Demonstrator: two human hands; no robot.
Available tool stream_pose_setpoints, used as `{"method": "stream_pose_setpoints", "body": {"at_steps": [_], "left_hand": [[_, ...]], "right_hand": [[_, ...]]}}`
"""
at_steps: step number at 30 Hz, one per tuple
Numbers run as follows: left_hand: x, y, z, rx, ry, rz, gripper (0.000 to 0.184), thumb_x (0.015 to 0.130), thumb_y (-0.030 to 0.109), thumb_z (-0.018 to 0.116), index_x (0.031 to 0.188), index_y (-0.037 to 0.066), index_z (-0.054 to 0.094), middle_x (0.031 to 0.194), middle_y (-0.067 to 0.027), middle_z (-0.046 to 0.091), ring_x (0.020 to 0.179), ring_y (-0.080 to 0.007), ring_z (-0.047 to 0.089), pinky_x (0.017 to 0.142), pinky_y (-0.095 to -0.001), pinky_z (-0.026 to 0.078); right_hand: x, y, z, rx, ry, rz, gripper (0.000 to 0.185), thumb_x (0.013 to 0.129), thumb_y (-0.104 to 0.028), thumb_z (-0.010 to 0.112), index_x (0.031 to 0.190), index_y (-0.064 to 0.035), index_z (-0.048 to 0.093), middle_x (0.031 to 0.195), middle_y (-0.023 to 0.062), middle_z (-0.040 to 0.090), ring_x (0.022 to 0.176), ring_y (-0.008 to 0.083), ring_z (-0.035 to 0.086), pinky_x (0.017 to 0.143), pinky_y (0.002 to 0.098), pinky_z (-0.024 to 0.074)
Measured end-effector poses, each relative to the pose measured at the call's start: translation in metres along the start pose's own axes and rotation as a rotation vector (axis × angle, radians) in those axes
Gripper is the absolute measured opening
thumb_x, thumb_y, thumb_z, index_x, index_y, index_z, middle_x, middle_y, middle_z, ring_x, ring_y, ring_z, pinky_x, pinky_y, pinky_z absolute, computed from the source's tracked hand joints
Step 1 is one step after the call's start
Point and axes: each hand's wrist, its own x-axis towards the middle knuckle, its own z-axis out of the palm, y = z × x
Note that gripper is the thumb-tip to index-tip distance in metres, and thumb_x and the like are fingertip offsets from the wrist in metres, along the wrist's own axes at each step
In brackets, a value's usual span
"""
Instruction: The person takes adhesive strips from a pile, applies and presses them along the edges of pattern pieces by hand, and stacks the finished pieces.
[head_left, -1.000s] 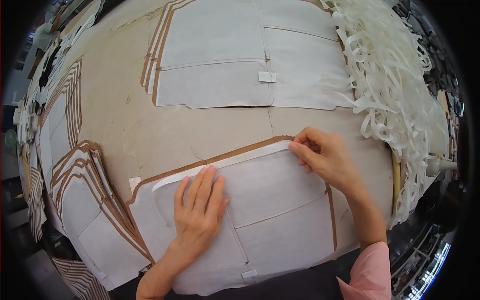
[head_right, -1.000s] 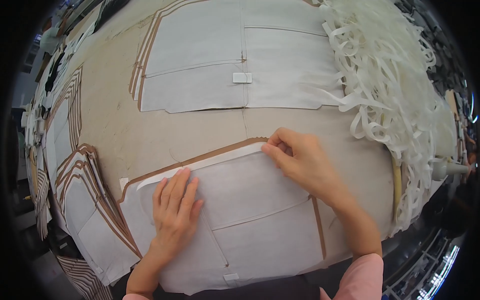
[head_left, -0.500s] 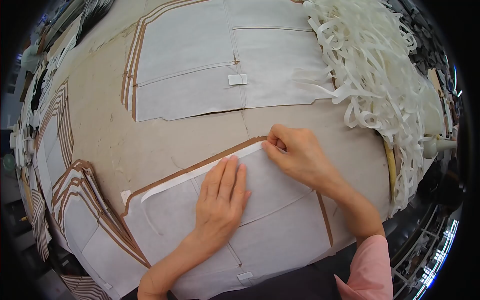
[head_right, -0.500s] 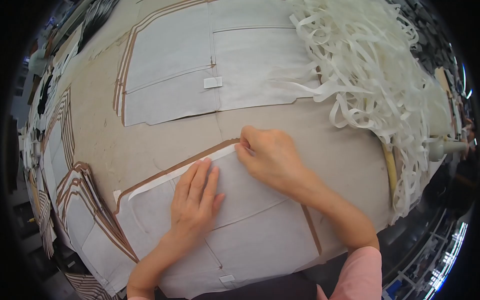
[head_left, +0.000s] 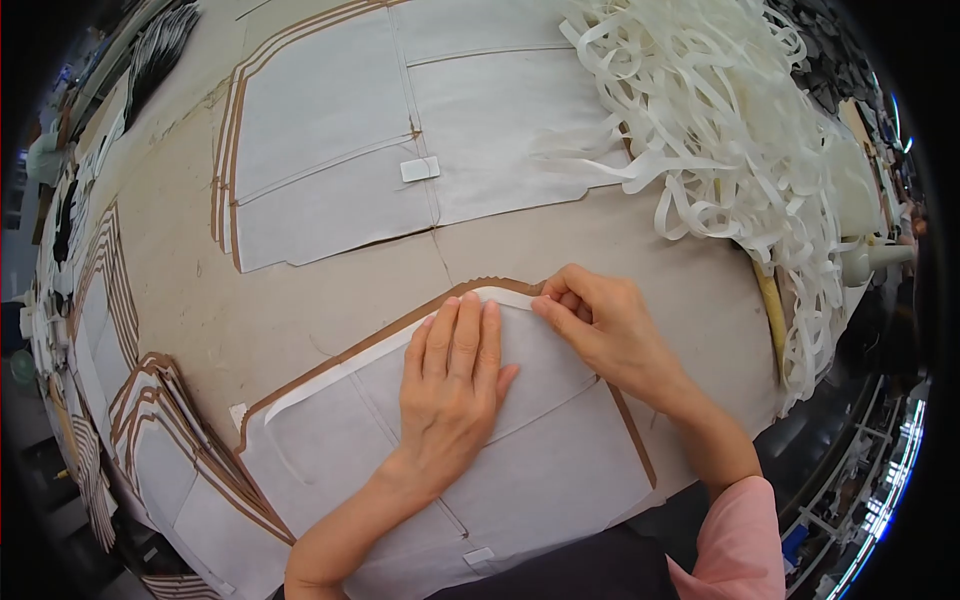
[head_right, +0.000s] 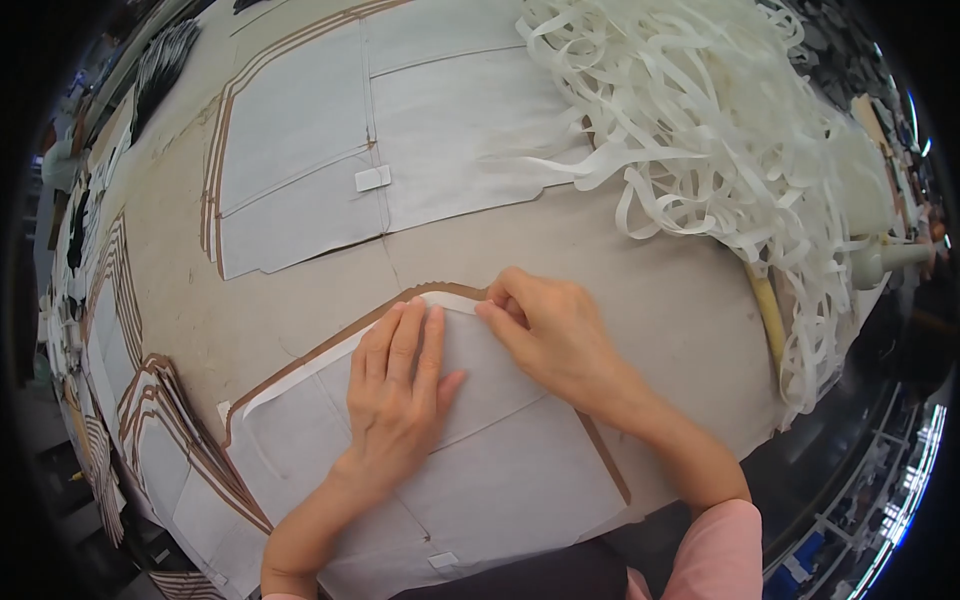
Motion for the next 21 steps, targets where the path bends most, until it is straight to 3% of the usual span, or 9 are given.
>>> {"method": "stream_pose_setpoints", "body": {"at_steps": [12, 21], "left_hand": [[0.01, 0.004, 0.001, 0.047, -0.006, -0.002, 0.062, 0.076, 0.018, 0.078, 0.131, -0.004, 0.057, 0.133, -0.0183, 0.052, 0.122, -0.0349, 0.051, 0.097, -0.0457, 0.043], [0.013, 0.007, 0.007, 0.041, 0.019, 0.053, 0.059, 0.076, 0.015, 0.078, 0.13, -0.001, 0.059, 0.131, -0.0166, 0.053, 0.12, -0.0324, 0.052, 0.097, -0.0437, 0.045]], "right_hand": [[0.005, 0.0, 0.003, -0.111, 0.014, -0.068, 0.015, 0.089, -0.012, 0.062, 0.081, 0.0005, 0.06, 0.068, 0.0176, 0.064, 0.064, 0.035, 0.063, 0.061, 0.043, 0.0483], [0.001, 0.003, -0.004, -0.141, 0.017, -0.046, 0.016, 0.09, -0.015, 0.063, 0.084, -0.0002, 0.062, 0.065, 0.0146, 0.064, 0.06, 0.0319, 0.062, 0.058, 0.0414, 0.0476]]}}
